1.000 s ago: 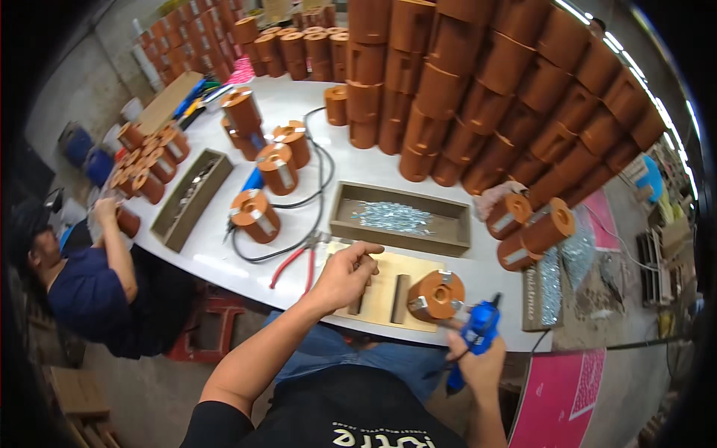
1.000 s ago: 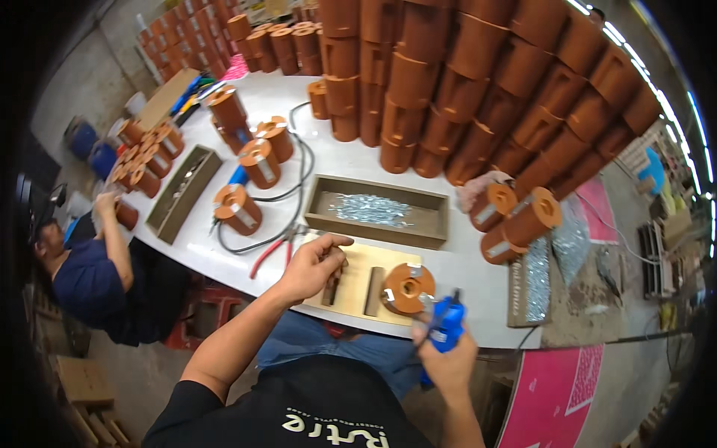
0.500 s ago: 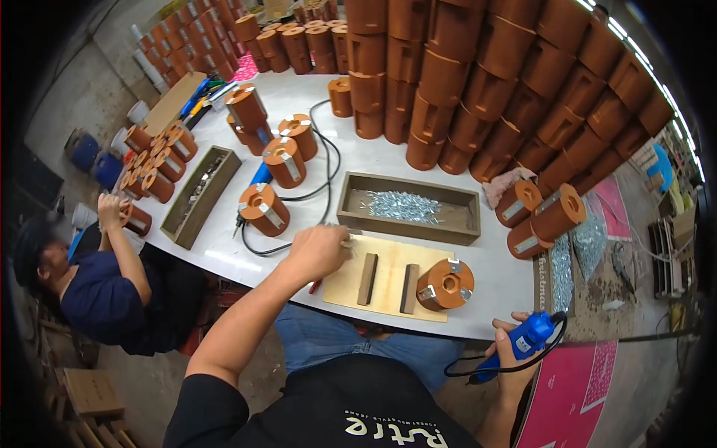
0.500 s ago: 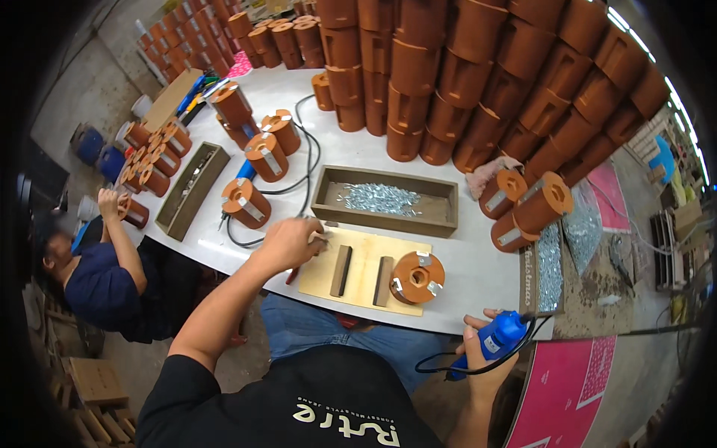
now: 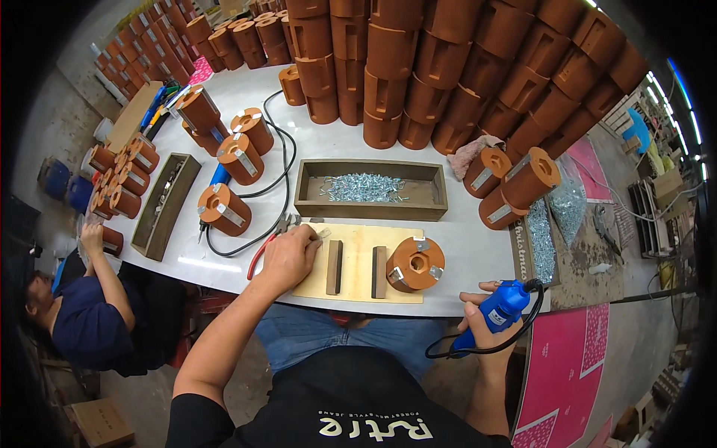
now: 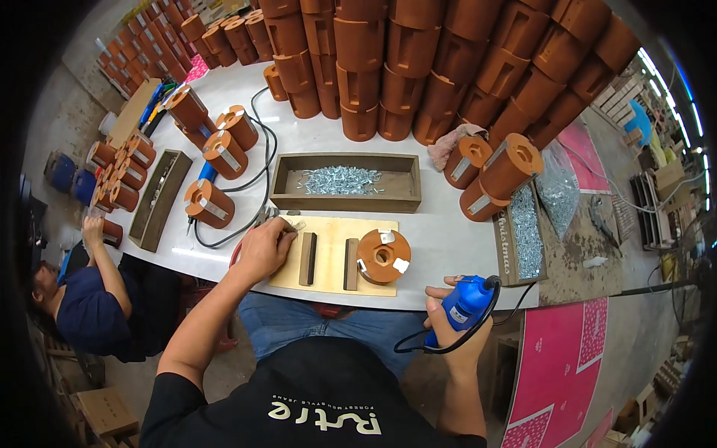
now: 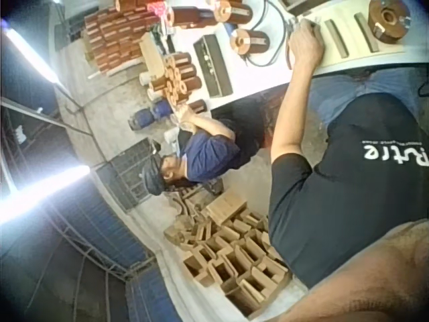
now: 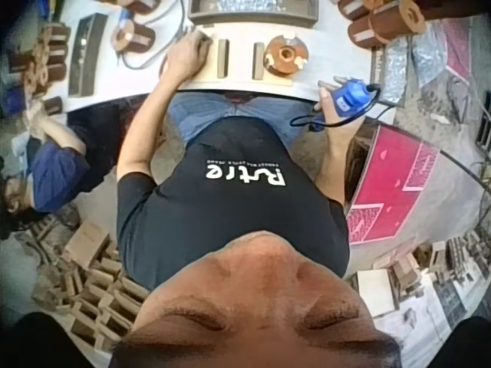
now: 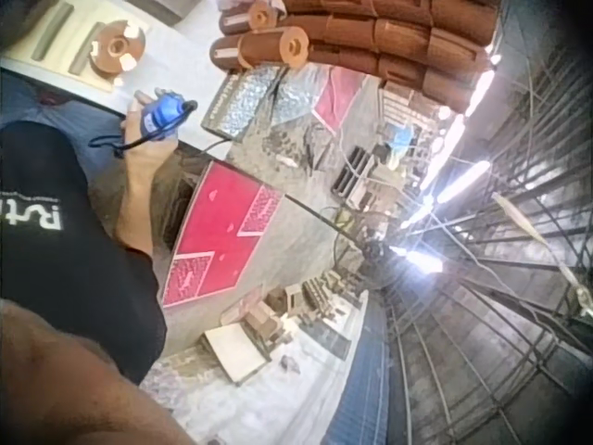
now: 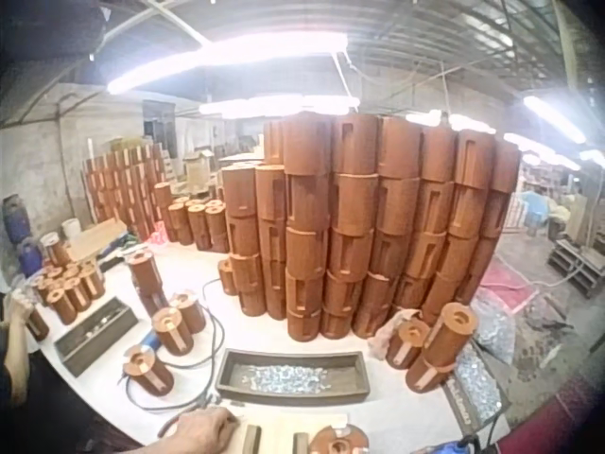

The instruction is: Using an electric screwdriver to attach metal brackets to circular wooden components.

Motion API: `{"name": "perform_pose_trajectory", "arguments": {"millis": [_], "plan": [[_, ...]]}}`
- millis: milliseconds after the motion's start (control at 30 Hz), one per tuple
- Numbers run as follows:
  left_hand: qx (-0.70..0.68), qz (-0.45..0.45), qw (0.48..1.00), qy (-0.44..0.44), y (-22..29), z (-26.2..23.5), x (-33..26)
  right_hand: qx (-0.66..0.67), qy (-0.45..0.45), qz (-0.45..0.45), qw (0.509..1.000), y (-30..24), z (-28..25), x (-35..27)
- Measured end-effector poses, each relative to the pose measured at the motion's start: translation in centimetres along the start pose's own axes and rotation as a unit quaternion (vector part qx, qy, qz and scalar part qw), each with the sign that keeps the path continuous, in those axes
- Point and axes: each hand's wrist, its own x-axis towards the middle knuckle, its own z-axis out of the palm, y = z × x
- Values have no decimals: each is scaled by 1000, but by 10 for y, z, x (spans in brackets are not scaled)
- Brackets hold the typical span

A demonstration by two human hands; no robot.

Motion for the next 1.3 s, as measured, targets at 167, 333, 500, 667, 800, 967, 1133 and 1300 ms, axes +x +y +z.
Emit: {"name": "perform_pose_trajectory", "arguments": {"millis": [167, 333, 500, 667, 800, 967, 1133, 1300], "plan": [[-61, -90, 994, -14, 11, -21, 3, -7, 7, -12, 1000, 3, -1, -2], [-62, -88, 994, -29, -9, -14, 5, 6, -9, 3, 1000, 5, 4, -4], [-29, -54, 998, -13, 11, -24, 11, 3, 0, 13, 1000, 3, 13, -6], [6, -4, 1000, -16, 21, 15, 32, 36, 26, 48, 998, 10, -7, -5], [-41, 4, 999, 27, 7, 12, 21, -84, 4, -42, 996, 38, -8, 9], [-33, 12, 999, 26, 18, 12, 22, -88, -13, -57, 994, 28, -6, 4], [-43, 46, 998, 18, 19, 5, 24, -102, -55, -31, 993, 14, -1, -4], [-412, -71, 901, -118, 42, -26, 16, -87, -99, -30, 991, 0, 16, -7]]}}
